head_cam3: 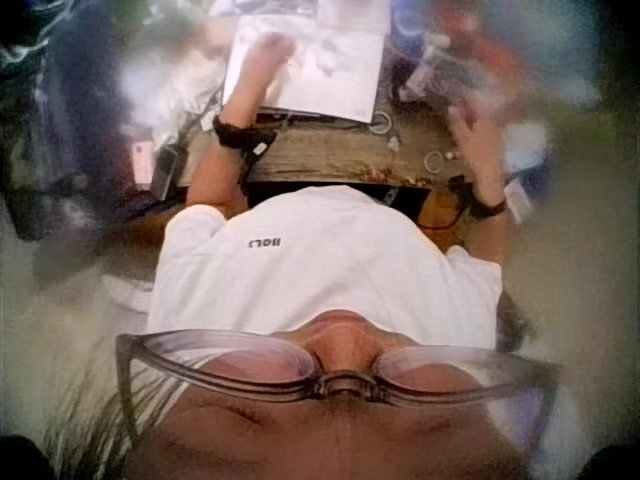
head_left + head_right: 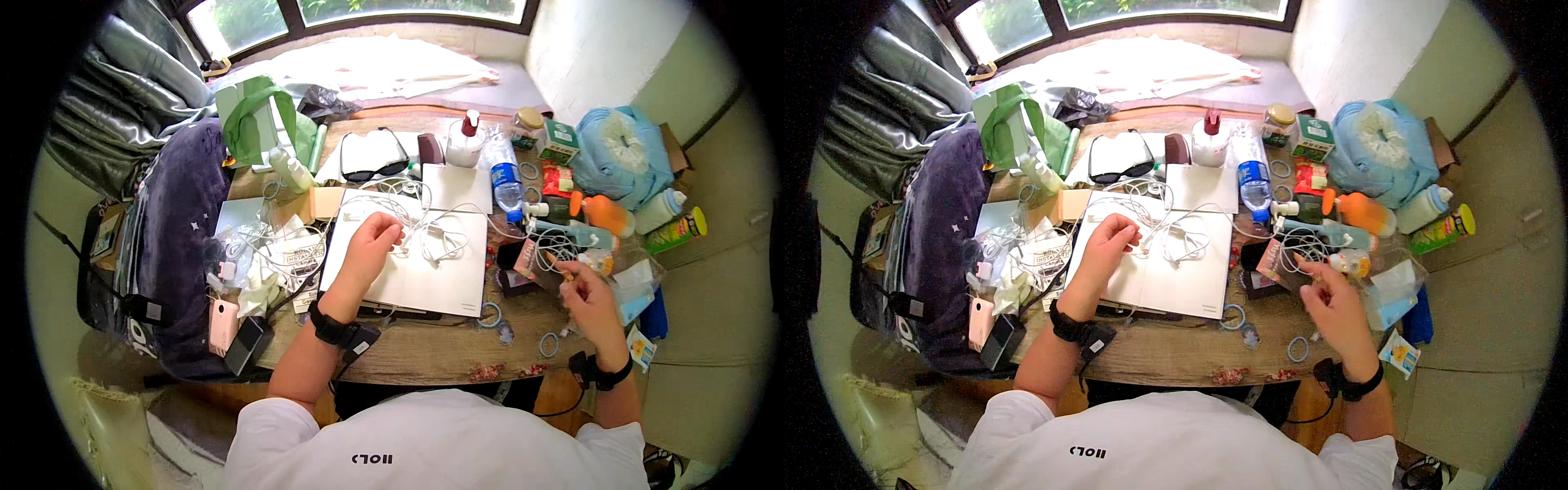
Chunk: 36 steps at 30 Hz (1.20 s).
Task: The person winds several white charging or earphone cables and places them into a transparent plastic bag.
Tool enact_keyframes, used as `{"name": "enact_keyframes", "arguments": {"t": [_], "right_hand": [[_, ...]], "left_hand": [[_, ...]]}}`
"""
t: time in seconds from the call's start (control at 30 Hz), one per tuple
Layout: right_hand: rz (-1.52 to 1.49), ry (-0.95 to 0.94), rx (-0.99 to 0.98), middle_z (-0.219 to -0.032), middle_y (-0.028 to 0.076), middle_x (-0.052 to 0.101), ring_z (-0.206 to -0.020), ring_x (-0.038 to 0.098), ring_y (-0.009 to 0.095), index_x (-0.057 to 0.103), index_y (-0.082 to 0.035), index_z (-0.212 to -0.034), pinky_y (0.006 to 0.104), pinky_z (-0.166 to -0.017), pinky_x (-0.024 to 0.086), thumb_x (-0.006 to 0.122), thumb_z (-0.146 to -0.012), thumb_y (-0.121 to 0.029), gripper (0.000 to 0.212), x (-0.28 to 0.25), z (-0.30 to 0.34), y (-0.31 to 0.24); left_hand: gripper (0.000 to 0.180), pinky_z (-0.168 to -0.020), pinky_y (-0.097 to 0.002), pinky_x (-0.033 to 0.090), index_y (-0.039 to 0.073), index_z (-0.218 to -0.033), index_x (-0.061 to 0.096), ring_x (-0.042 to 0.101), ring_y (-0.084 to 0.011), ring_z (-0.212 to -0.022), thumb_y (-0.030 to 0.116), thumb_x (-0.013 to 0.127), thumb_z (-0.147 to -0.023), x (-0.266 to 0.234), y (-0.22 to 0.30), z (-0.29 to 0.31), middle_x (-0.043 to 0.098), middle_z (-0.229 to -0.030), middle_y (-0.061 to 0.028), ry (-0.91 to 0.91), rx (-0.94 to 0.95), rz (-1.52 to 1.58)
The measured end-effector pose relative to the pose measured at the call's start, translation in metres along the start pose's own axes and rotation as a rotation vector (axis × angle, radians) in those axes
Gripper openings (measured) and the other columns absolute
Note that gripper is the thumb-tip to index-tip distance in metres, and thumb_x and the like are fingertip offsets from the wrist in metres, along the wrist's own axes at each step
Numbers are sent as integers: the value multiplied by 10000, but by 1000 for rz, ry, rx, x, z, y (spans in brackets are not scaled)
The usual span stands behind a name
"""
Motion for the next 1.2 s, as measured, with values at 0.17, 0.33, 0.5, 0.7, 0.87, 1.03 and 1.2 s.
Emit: {"name": "enact_keyframes", "arguments": {"t": [0.17,0.33,0.5,0.7,0.87,1.03,1.2], "right_hand": [[143,-269,-51,-720,14,550,-642,508,89,577,-66,-1201,253,-598,430,626,-867,-124,342,39,-32,-24],[195,-427,-159,-985,100,584,-724,614,203,577,-91,-1189,325,-688,498,647,-833,-174,372,79,-70,-42],[165,-422,-267,-1139,113,538,-859,642,263,572,-64,-1144,376,-732,520,669,-799,-184,377,123,-103,-43],[523,-397,-474,-1143,195,514,-860,643,331,556,-27,-1043,414,-729,539,697,-737,-142,356,153,-109,-43],[637,-386,-436,-1137,140,504,-879,630,321,555,-83,-1047,398,-730,532,716,-735,-156,359,158,-108,-35],[717,-335,-422,-1020,125,532,-830,621,321,574,-101,-976,400,-713,524,715,-736,-158,285,160,-100,-28],[704,-329,-389,-893,151,610,-803,640,329,642,-69,-859,433,-703,519,635,-760,-136,120,157,-89,-38]], "left_hand": [[141,-760,-229,437,34,-1028,611,535,-80,-826,88,544,-917,11,10,-6,608,-903,-3,-41,45,-291],[173,-736,-223,436,33,-1056,626,529,-81,-807,83,540,-914,17,21,-12,604,-889,-1,-36,-78,-413],[176,-754,-231,449,24,-1061,618,548,-90,-827,74,529,-918,15,21,-21,621,-922,-15,-20,-153,-391],[193,-833,-257,473,11,-1073,604,587,-111,-908,21,493,-916,6,10,-22,637,-979,-40,-50,-109,-389],[215,-855,-263,474,3,-1074,599,593,-122,-925,-30,474,-901,2,1,-24,636,-988,-46,-93,-24,-396],[239,-876,-262,469,6,-1094,595,591,-130,-943,-48,492,-885,2,3,-19,633,-990,-54,-109,-1,-379],[239,-868,-265,470,12,-1105,594,585,-134,-940,-33,508,-885,3,-1,-12,630,-1021,-56,-125,95,-484]]}}
Point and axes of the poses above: each hand's wrist, its own z-axis away from the middle knuckle, its own x-axis out of the palm, y = z × x, the point moved 3 cm from there along -z, towards the middle knuckle
